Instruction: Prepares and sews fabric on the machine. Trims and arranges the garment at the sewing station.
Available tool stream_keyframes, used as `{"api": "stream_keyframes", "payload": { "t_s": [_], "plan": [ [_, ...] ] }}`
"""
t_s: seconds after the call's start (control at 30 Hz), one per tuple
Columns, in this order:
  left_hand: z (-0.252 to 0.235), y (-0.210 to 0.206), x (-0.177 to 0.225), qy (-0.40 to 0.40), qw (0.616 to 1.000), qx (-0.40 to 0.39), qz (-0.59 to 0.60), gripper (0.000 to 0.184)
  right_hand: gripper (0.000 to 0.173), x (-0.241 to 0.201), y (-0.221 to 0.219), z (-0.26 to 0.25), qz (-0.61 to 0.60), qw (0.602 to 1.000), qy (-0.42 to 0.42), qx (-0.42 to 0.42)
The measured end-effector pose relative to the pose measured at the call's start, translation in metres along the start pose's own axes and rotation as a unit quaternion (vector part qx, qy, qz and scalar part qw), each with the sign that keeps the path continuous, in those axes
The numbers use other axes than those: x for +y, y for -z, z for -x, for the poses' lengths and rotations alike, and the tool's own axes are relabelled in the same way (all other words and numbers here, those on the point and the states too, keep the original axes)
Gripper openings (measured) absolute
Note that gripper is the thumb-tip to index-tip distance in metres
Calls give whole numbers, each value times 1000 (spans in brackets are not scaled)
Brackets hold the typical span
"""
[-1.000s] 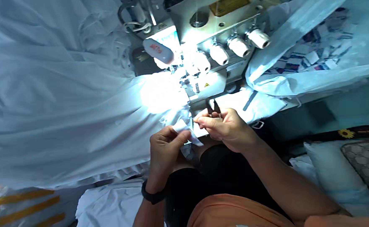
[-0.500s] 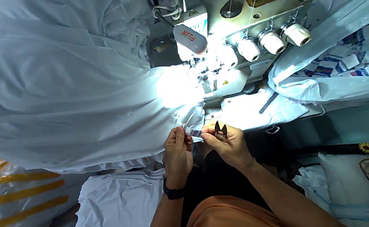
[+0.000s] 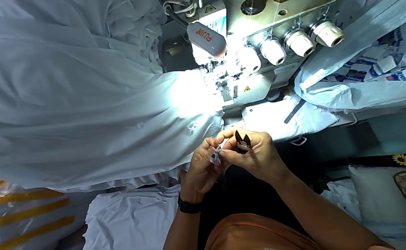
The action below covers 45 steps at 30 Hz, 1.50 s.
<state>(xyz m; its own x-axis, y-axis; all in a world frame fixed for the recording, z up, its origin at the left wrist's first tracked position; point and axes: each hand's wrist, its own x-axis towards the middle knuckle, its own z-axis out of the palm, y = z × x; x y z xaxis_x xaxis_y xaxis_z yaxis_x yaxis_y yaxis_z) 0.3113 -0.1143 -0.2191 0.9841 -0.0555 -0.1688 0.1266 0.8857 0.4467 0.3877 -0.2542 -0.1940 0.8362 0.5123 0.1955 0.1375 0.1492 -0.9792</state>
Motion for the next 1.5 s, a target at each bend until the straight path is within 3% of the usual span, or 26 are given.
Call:
{"api": "stream_keyframes", "payload": {
  "t_s": [0.2,0.27,0.37,0.47,0.57,0.73,0.83,0.93,1.03,1.2,1.5],
  "plan": [
    [0,1,1,6,1000,0,-21,8,12,1,1,-1,2,1000,-1,10],
    [2,-1,1,-37,993,36,-102,21,11,0,2,-2,10,1000,-9,12],
    [7,-7,3,-122,943,97,-294,33,10,-2,4,-3,14,1000,-25,12],
    [11,-12,5,-190,890,104,-401,14,9,-1,4,-3,21,999,-33,14],
    [13,-19,7,-201,865,122,-444,11,8,2,3,-3,28,999,-27,9],
    [13,-25,8,-172,862,165,-447,11,9,5,-1,-1,37,999,-27,21],
    [13,-24,8,-163,866,178,-438,12,10,5,1,-1,-11,997,-77,25],
    [12,-25,11,-154,864,200,-436,14,20,6,14,-5,-74,985,-154,-9],
    [11,-25,12,-145,858,217,-442,14,10,12,27,-8,-104,971,-209,-59],
    [10,-25,12,-138,861,221,-437,13,14,9,26,-6,-118,951,-255,-129],
    [6,-24,16,-127,854,202,-462,12,19,10,3,-4,-115,968,-219,-29]
  ]
}}
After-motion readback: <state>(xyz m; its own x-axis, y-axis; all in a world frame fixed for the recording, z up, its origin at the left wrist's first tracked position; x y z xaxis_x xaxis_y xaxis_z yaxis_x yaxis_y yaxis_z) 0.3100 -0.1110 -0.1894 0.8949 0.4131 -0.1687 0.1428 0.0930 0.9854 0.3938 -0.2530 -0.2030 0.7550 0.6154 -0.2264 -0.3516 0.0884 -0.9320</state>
